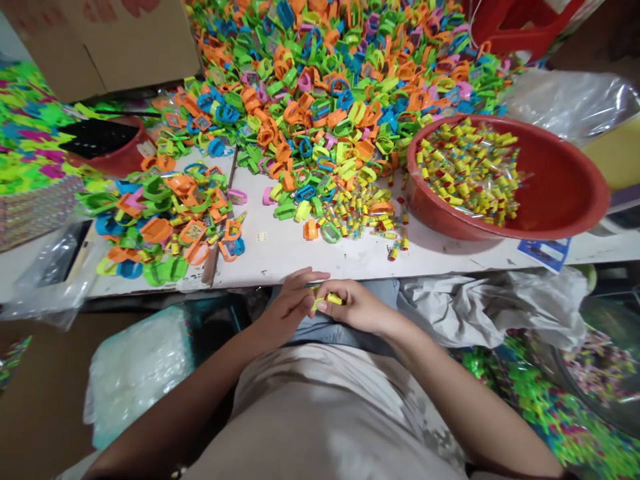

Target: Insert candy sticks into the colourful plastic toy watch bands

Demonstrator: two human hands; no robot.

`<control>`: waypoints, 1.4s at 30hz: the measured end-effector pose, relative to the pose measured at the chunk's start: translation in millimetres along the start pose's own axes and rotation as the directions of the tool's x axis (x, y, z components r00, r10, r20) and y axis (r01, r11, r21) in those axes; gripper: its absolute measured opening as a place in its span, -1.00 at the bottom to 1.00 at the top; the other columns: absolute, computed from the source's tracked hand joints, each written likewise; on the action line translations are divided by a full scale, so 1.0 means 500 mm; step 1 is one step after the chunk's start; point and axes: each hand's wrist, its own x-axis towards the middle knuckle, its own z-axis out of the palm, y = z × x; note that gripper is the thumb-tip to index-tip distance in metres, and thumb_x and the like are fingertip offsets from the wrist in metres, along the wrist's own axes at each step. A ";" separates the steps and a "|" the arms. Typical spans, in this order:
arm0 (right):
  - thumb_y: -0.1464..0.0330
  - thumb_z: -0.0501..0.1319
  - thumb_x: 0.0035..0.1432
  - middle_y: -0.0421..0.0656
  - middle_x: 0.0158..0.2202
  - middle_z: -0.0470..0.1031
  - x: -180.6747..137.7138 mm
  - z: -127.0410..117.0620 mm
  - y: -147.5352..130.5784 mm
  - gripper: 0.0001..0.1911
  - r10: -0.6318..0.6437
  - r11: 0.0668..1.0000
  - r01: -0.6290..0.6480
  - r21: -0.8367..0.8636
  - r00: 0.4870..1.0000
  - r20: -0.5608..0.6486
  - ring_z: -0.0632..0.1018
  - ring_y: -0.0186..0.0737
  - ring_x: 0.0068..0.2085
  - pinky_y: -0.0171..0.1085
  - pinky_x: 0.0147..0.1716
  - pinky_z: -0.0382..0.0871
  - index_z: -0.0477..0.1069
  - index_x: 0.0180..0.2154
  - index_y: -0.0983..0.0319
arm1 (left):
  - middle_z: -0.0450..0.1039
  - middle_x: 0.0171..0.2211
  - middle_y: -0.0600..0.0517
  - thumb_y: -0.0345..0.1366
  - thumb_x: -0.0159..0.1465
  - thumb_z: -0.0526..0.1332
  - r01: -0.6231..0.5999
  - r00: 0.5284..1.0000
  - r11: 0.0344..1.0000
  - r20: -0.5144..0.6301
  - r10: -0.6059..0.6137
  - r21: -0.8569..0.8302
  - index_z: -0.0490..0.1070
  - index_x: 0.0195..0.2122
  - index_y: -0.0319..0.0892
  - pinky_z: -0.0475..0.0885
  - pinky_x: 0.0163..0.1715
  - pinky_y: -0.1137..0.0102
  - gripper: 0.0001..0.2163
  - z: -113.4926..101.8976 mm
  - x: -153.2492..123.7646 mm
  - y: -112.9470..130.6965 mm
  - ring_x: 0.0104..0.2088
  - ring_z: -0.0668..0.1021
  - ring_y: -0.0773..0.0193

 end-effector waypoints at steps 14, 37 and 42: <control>0.06 0.26 0.07 -0.30 -0.55 0.32 -0.011 0.017 -0.040 -0.62 0.015 0.997 -0.020 0.077 0.998 0.056 0.19 -0.45 -0.55 -0.38 -0.54 0.03 0.31 -0.46 0.25 | 0.12 0.30 -0.07 -0.12 0.37 -0.01 0.074 0.987 0.991 0.150 -0.057 -0.110 0.49 -0.37 -0.17 0.02 0.29 0.08 -0.64 -0.046 -0.011 0.051 0.34 0.08 0.08; 0.06 0.20 0.14 -0.23 -0.44 0.41 -0.026 0.007 -0.057 -0.63 0.047 0.999 -0.050 0.020 0.990 0.130 0.39 -0.34 -0.39 -0.35 -0.38 0.24 0.30 -0.42 0.24 | 0.15 0.29 -0.10 -0.20 0.39 -0.05 -0.007 0.999 0.992 0.044 0.012 -0.123 0.40 -0.40 -0.18 0.02 0.30 0.15 -0.68 -0.006 -0.035 0.055 0.35 0.04 0.12; 0.18 0.16 0.20 -0.26 -0.43 0.33 -0.029 0.008 -0.044 -0.77 -0.084 0.974 0.062 -0.220 0.993 -0.088 0.30 -0.36 -0.43 -0.37 -0.42 0.17 0.33 -0.25 0.22 | 0.28 0.17 -0.11 -0.22 0.37 0.02 0.114 0.991 0.990 0.086 -0.106 -0.087 0.38 -0.27 -0.15 0.21 0.18 0.26 -0.81 -0.035 -0.019 0.043 0.18 0.33 0.19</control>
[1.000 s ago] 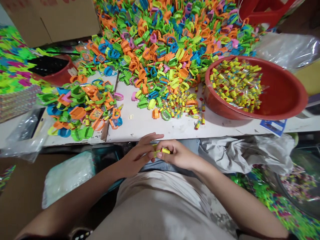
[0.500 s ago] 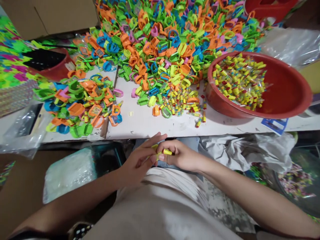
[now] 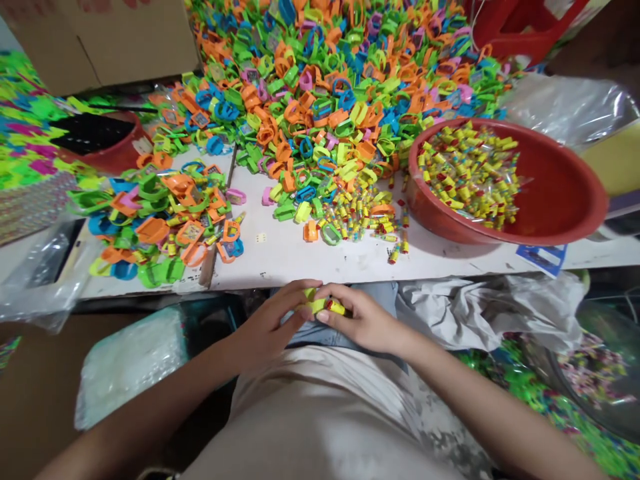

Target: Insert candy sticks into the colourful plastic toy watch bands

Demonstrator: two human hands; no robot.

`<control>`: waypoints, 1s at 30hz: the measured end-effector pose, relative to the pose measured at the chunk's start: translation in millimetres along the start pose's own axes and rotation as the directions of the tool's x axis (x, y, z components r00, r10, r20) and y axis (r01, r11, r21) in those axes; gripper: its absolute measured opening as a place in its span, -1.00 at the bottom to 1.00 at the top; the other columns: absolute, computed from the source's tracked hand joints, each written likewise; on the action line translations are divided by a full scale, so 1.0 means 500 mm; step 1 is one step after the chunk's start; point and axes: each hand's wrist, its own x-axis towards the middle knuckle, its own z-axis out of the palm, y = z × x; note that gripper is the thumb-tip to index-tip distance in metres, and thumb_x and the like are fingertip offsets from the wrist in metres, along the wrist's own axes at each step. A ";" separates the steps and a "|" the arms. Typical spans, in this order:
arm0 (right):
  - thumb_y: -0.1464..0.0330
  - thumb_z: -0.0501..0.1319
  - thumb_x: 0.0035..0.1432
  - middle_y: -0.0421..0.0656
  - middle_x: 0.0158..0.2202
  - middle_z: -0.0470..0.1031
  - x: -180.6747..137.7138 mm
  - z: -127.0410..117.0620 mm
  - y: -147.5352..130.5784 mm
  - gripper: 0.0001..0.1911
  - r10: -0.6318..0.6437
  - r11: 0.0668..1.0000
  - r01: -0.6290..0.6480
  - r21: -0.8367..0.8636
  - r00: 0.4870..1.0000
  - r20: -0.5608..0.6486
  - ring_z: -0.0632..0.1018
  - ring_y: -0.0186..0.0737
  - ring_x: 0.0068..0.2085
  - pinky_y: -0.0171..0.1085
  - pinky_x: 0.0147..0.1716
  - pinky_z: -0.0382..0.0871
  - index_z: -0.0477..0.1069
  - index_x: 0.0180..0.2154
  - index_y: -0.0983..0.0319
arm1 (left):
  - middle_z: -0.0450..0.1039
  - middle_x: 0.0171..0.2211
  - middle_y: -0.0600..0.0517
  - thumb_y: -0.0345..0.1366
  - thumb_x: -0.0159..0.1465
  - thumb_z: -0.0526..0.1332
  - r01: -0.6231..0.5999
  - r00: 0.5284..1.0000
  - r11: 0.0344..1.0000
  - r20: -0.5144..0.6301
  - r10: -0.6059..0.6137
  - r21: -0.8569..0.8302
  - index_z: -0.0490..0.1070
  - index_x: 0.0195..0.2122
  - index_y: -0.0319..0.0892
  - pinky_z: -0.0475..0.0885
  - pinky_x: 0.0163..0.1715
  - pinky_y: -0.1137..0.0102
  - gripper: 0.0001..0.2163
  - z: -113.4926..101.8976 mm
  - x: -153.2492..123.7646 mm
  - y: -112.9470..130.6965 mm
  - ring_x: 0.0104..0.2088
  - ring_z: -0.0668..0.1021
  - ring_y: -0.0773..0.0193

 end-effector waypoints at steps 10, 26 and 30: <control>0.23 0.13 0.21 -0.21 -0.38 0.39 -0.005 0.008 0.014 -0.79 -0.046 0.992 0.021 -0.127 0.979 -0.201 0.37 -0.31 -0.39 -0.35 -0.41 0.22 0.31 -0.16 0.18 | 0.35 0.11 -0.12 -0.13 0.26 0.20 0.064 0.974 0.884 -0.162 -0.156 -0.463 0.35 -0.35 -0.18 0.39 -0.04 0.32 -0.79 0.019 0.007 -0.011 -0.01 0.48 0.19; 0.41 0.04 0.23 0.12 -0.02 0.41 0.069 -0.118 0.132 -0.74 -0.234 0.495 -0.363 -0.789 0.820 -0.523 0.37 0.11 0.00 0.01 -0.02 0.15 0.36 -0.08 0.31 | 0.51 -0.03 -0.12 -0.36 0.20 0.22 0.162 0.812 0.331 -0.065 -0.580 -0.930 0.29 0.07 -0.16 0.48 -0.06 0.30 -0.61 0.008 0.033 -0.051 -0.10 0.58 0.21; 0.28 0.08 0.26 0.01 -0.07 0.42 0.051 -0.073 0.080 -0.73 -0.319 0.799 -0.008 -0.601 0.842 -0.435 0.43 -0.09 -0.07 -0.14 -0.07 0.29 0.35 -0.05 0.23 | 0.55 -0.14 -0.13 -0.38 0.15 0.27 0.158 0.804 0.296 -0.051 -0.592 -0.942 0.33 -0.02 -0.22 0.51 -0.16 0.30 -0.65 0.013 0.048 -0.053 -0.16 0.60 0.17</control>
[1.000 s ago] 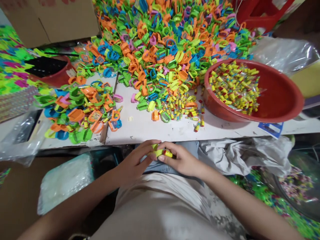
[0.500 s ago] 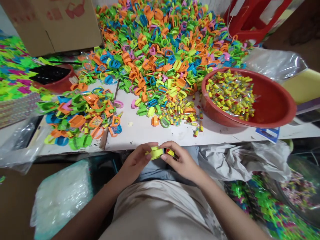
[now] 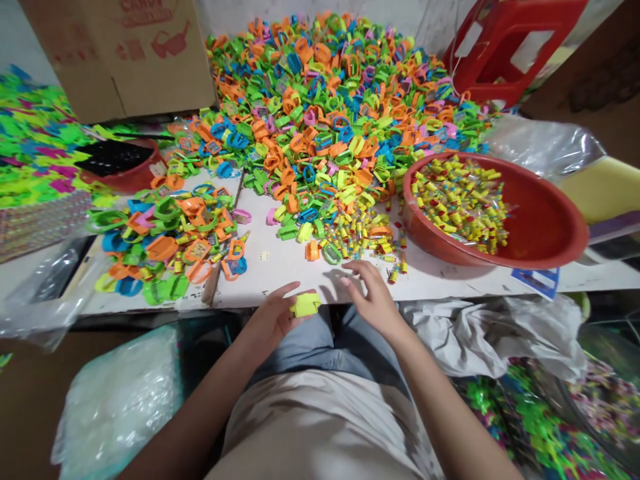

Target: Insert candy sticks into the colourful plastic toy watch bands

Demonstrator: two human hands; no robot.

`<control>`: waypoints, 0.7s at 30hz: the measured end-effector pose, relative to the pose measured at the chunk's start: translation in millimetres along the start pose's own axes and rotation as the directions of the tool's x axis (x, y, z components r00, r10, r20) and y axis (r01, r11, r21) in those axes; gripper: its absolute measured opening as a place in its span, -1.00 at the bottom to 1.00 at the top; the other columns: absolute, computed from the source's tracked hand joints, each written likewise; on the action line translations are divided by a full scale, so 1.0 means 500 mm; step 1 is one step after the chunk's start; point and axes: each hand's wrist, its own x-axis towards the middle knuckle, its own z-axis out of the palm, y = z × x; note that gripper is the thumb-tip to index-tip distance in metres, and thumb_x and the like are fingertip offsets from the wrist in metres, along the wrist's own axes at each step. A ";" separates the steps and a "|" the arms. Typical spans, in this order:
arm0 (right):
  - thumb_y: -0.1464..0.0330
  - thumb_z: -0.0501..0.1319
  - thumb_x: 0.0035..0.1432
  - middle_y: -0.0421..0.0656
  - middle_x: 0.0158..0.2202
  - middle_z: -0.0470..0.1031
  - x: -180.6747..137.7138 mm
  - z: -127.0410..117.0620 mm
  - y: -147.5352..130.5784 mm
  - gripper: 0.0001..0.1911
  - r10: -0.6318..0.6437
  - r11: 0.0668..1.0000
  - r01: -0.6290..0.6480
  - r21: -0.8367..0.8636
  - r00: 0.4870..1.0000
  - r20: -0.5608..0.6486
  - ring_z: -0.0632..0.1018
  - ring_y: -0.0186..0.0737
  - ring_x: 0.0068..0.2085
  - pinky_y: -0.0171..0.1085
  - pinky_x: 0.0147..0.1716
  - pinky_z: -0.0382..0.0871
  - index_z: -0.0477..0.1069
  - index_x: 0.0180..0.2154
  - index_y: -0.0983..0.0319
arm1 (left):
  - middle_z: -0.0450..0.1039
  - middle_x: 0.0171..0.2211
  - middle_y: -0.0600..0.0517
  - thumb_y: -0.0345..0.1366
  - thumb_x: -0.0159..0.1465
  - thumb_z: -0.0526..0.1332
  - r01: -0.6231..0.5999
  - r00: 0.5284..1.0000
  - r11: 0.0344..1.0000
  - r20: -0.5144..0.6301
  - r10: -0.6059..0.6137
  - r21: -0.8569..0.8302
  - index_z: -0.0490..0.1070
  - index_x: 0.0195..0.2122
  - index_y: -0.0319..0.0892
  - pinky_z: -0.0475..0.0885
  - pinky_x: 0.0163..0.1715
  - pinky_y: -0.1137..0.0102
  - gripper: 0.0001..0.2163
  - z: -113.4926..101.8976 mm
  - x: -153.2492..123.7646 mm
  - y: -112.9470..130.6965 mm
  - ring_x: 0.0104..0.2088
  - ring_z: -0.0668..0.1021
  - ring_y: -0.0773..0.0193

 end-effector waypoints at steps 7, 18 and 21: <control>0.21 0.14 0.20 -0.31 -0.55 0.23 -0.028 0.029 -0.088 -0.79 0.078 0.876 -0.207 0.435 0.952 0.297 0.27 -0.38 -0.52 -0.36 -0.51 0.15 0.40 -0.23 0.21 | 0.55 -0.30 -0.01 -0.26 0.02 0.41 -0.081 0.996 0.997 0.049 0.081 0.002 0.44 -0.36 -0.22 0.46 -0.25 0.41 -0.78 0.009 0.015 -0.009 -0.26 0.57 0.24; 0.17 0.21 0.09 -0.35 -0.63 0.20 -0.050 0.066 -0.106 -0.75 0.263 0.710 -0.334 0.620 0.942 0.207 0.22 -0.42 -0.58 -0.39 -0.56 0.10 0.30 -0.43 0.21 | 0.36 -0.44 0.09 0.02 0.12 0.28 -0.447 0.873 0.749 0.059 0.483 0.489 0.36 -0.41 -0.17 0.33 -0.27 0.42 -0.67 0.024 -0.012 -0.033 -0.36 0.40 0.32; 0.23 0.16 0.16 -0.33 -0.61 0.27 -0.062 0.071 -0.115 -0.81 0.203 0.782 -0.261 0.565 0.965 0.165 0.29 -0.40 -0.56 -0.38 -0.53 0.16 0.32 -0.40 0.21 | 0.39 -0.40 0.06 -0.03 0.20 0.23 -0.447 0.882 0.696 0.150 0.446 0.563 0.37 -0.39 -0.17 0.33 -0.23 0.39 -0.72 0.027 -0.018 -0.030 -0.32 0.42 0.29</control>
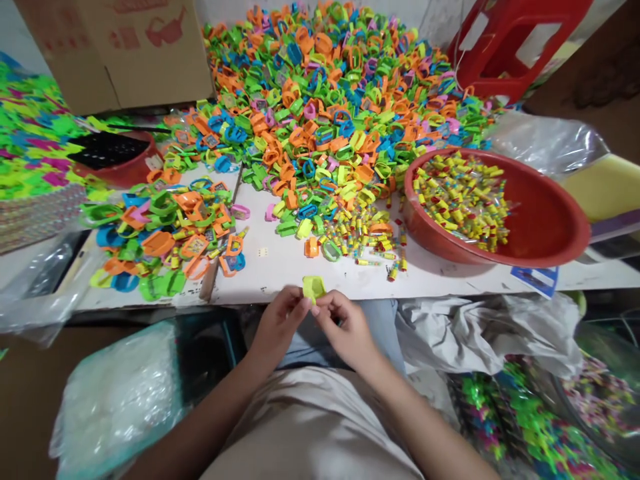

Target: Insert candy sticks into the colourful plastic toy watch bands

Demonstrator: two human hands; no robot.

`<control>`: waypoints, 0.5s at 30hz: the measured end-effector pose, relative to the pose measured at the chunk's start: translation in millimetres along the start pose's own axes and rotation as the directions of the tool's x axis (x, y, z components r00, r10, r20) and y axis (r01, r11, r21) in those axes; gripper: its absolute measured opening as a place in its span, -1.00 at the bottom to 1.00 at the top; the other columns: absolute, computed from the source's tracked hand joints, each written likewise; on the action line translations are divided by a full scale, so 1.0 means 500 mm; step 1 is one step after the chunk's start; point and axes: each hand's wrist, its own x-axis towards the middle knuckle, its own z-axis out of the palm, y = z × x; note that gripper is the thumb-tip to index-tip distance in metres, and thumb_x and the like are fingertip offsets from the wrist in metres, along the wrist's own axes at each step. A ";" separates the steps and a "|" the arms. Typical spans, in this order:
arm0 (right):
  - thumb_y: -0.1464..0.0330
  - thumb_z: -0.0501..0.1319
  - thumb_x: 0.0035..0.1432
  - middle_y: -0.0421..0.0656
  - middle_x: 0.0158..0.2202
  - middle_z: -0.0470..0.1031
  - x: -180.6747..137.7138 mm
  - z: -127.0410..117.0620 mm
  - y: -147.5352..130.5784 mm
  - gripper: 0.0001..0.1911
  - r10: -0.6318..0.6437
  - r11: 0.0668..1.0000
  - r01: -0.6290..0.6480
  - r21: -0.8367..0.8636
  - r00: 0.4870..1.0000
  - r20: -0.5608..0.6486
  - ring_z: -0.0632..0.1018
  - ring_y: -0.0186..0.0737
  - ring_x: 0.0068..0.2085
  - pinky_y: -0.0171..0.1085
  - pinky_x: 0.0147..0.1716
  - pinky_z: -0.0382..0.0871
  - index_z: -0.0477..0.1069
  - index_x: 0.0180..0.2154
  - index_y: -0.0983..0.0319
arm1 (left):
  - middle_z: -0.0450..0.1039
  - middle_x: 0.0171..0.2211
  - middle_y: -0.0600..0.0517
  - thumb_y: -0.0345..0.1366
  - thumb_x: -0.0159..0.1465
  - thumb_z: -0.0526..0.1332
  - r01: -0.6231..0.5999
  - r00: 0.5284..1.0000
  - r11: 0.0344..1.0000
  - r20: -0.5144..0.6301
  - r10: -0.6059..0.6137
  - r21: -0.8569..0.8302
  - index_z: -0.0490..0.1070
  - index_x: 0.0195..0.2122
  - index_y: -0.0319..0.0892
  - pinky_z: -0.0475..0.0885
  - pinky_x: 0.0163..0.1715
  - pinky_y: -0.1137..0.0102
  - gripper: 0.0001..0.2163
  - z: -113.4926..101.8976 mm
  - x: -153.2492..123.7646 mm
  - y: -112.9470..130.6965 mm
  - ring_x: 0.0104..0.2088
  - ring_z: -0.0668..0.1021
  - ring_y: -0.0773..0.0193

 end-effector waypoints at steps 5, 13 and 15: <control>0.30 0.11 0.24 -0.28 -0.57 0.37 -0.010 -0.020 -0.013 -0.82 -0.138 0.959 0.132 -0.249 0.990 -0.009 0.35 -0.38 -0.55 -0.37 -0.53 0.21 0.36 -0.39 0.21 | 0.43 -0.38 0.03 -0.09 0.21 0.19 -0.040 0.999 0.984 0.030 0.036 0.174 0.40 -0.40 -0.17 0.33 -0.24 0.37 -0.76 -0.013 0.003 0.019 -0.30 0.44 0.25; 0.36 0.08 0.29 -0.04 0.07 0.37 0.035 -0.102 -0.072 -0.74 -0.383 0.761 0.452 -0.466 0.892 0.240 0.37 -0.15 0.12 -0.11 0.11 0.25 0.35 0.01 0.15 | 0.47 -0.41 0.06 -0.17 0.24 0.17 -0.189 0.979 0.861 0.157 0.129 0.472 0.49 -0.31 -0.13 0.32 -0.29 0.41 -0.82 -0.030 -0.004 0.058 -0.35 0.45 0.28; 0.36 0.06 0.31 -0.04 0.07 0.38 0.044 -0.108 -0.078 -0.77 -0.342 0.775 0.471 -0.421 0.873 0.347 0.38 -0.18 0.12 -0.14 0.11 0.25 0.38 -0.04 0.16 | 0.51 -0.38 0.06 -0.19 0.26 0.17 -0.245 0.966 0.839 0.194 0.170 0.486 0.51 -0.31 -0.11 0.32 -0.25 0.39 -0.84 -0.032 -0.004 0.064 -0.33 0.45 0.28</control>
